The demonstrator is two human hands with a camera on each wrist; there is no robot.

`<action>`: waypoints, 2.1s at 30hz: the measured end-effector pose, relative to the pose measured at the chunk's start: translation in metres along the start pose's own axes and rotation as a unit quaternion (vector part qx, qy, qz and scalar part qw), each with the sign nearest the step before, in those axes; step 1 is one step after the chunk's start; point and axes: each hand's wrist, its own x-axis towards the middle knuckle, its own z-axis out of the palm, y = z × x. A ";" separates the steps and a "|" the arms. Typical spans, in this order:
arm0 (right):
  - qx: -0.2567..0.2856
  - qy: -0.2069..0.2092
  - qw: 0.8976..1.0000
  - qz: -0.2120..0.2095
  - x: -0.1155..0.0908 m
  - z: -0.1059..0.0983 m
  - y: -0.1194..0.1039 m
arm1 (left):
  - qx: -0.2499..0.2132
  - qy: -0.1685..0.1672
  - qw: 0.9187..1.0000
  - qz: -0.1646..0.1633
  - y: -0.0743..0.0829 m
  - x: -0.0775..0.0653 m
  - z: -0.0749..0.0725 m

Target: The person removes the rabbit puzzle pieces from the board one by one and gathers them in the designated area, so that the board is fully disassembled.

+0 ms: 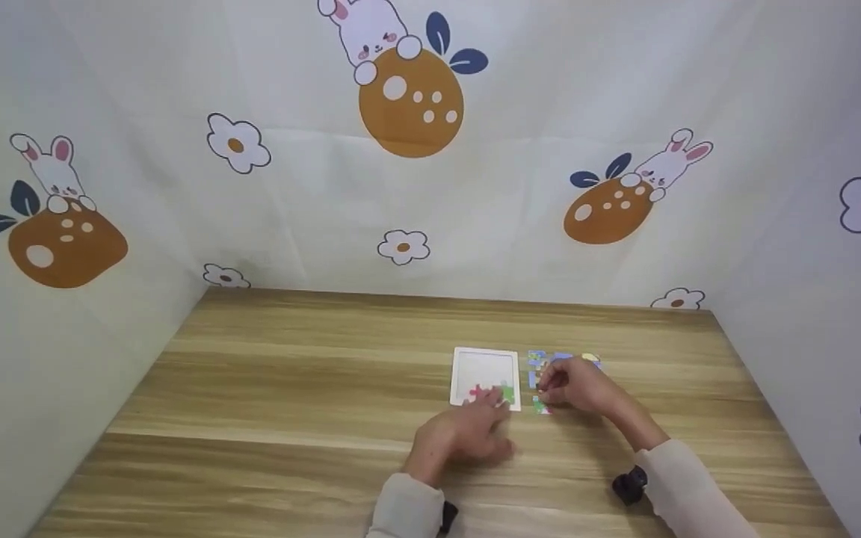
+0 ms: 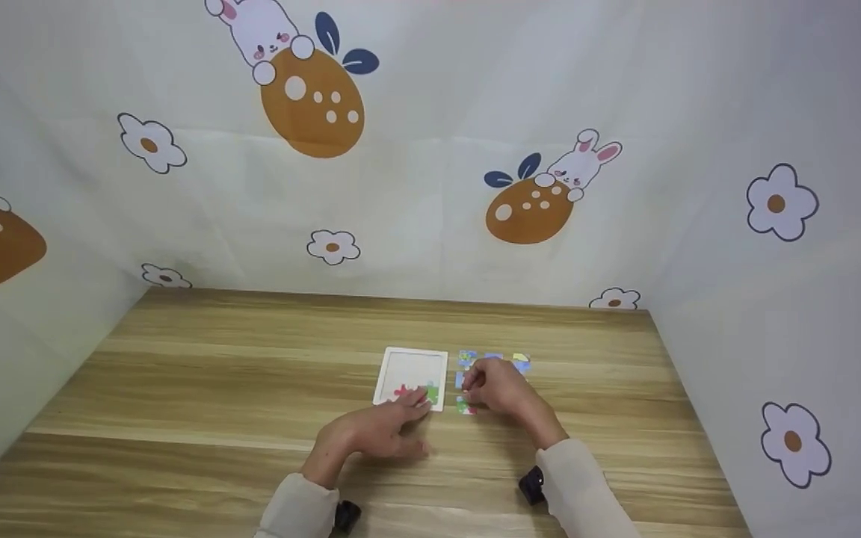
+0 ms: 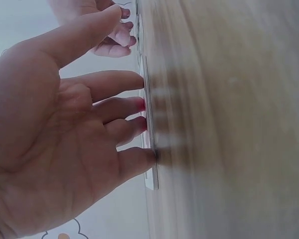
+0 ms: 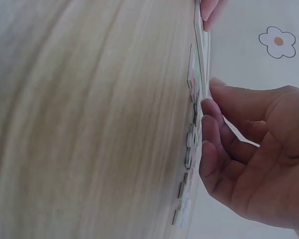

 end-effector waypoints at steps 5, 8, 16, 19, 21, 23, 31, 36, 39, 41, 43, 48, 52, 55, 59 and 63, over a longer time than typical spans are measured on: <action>-0.021 -0.007 1.000 -0.011 -0.005 0.002 0.000 | 0.019 0.001 1.000 0.009 -0.001 0.000 -0.002; -0.023 0.000 1.000 -0.016 -0.006 0.003 0.000 | 0.034 0.003 0.999 0.016 -0.001 0.000 -0.002; -0.032 0.015 0.999 0.000 -0.003 0.004 -0.005 | 0.038 0.006 0.999 0.000 0.002 0.002 0.000; -0.013 0.018 1.000 0.001 -0.002 0.003 -0.009 | 0.047 0.008 0.999 -0.010 0.004 0.002 0.001; -0.003 0.014 1.000 0.005 -0.002 0.002 -0.011 | 0.061 0.012 0.998 -0.010 0.006 0.001 0.001; 0.002 0.009 1.000 0.009 -0.002 0.001 -0.013 | 0.072 0.022 0.997 -0.008 0.008 0.000 0.002; -0.019 0.030 0.999 0.021 0.006 0.000 -0.023 | 0.140 0.089 0.986 -0.003 0.025 -0.001 0.014; 0.000 0.030 0.999 0.039 0.013 0.003 -0.028 | 0.193 0.088 0.977 -0.033 0.031 0.000 0.021; 0.003 0.035 0.998 0.052 0.018 0.006 -0.031 | 0.200 0.064 0.977 -0.037 0.033 -0.002 0.021; 0.004 0.043 0.997 0.057 0.022 0.008 -0.034 | 0.194 0.049 0.979 -0.036 0.033 -0.003 0.019; -0.001 0.045 0.998 0.054 0.026 0.010 -0.036 | 0.194 0.036 0.980 -0.032 0.032 -0.004 0.018; -0.007 0.032 0.999 0.034 0.035 0.016 -0.039 | 0.195 0.020 0.980 -0.026 0.029 -0.005 0.017; -0.007 0.021 0.999 0.030 0.042 0.022 -0.040 | 0.183 0.016 0.983 -0.031 0.029 -0.006 0.019; -0.017 0.011 1.000 0.021 0.047 0.027 -0.040 | 0.173 0.016 0.984 -0.038 0.029 -0.006 0.019; -0.022 -0.008 1.000 0.007 0.050 0.033 -0.041 | 0.174 0.017 0.984 -0.040 0.030 -0.005 0.019; -0.019 -0.022 1.000 0.008 0.051 0.036 -0.043 | 0.182 0.024 0.982 -0.032 0.031 -0.005 0.019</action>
